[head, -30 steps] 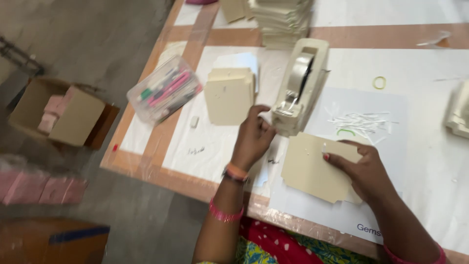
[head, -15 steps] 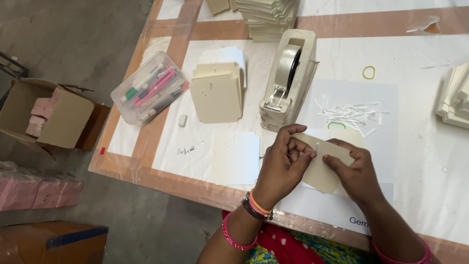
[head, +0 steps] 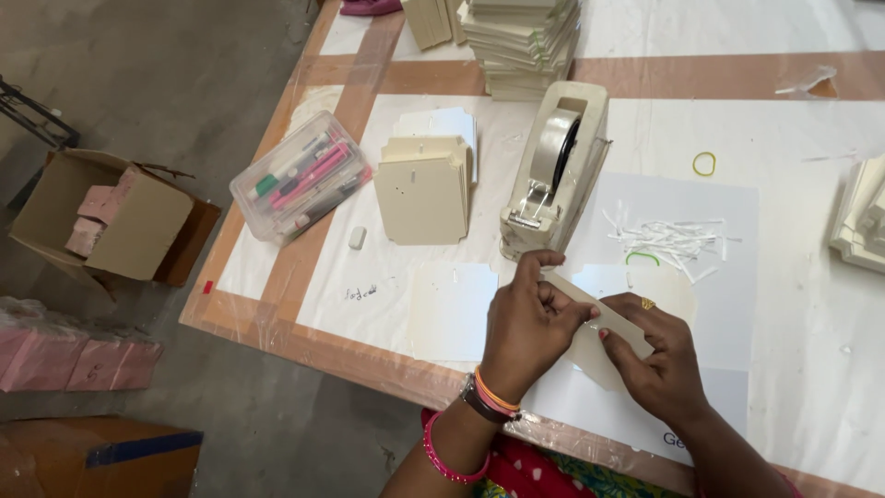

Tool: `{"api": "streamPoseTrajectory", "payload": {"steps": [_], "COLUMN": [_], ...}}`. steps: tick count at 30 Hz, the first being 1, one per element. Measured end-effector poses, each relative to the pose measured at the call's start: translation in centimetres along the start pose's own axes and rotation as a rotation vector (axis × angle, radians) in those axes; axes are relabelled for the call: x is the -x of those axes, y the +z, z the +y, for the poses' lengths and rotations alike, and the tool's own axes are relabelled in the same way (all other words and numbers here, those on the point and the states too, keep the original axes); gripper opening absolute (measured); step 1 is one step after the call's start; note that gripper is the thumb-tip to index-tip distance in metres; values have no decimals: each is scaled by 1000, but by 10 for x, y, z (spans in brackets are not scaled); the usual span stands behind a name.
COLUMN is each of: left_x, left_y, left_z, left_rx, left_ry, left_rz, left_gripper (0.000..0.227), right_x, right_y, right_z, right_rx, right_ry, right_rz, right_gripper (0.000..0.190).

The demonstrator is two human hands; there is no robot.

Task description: Folding card stock tags, applying tape, and threading elastic bands through holes.

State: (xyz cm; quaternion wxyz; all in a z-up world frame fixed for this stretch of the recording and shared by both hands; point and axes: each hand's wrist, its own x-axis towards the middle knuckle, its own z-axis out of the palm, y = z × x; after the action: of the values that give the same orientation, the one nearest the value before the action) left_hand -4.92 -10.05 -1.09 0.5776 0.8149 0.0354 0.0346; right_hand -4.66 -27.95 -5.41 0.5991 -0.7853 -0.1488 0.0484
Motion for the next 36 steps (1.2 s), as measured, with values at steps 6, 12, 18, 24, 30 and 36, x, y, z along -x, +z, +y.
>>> {"api": "streamPoseTrajectory", "payload": {"steps": [6,12,18,24,30,36], "left_x": [0,9,16,12,10,4], "left_y": [2,7,-7,-7,-16,-112], "left_z": [-6,-27,-17,-34,-60,-106], "left_rx": [-319,-391,-406,-305,169,45], "left_ry": [-21,118,203,234,-104,-118], "left_rz": [97,193,169,207,-24,257], "left_gripper": [72,86,95,70,35,29], "right_x": [7,7,2,6,3,-14], "right_y": [-1,8,6,1,0,-14], "right_z": [14,35,40,50,88,21], "right_rx": [-183,-710,-400,-412,-432,-578], "right_ry": [-11,263,297,229,201,14], "right_rz": [67,84,170,105,36,215], "right_gripper": [22,25,22,17,29,31]}}
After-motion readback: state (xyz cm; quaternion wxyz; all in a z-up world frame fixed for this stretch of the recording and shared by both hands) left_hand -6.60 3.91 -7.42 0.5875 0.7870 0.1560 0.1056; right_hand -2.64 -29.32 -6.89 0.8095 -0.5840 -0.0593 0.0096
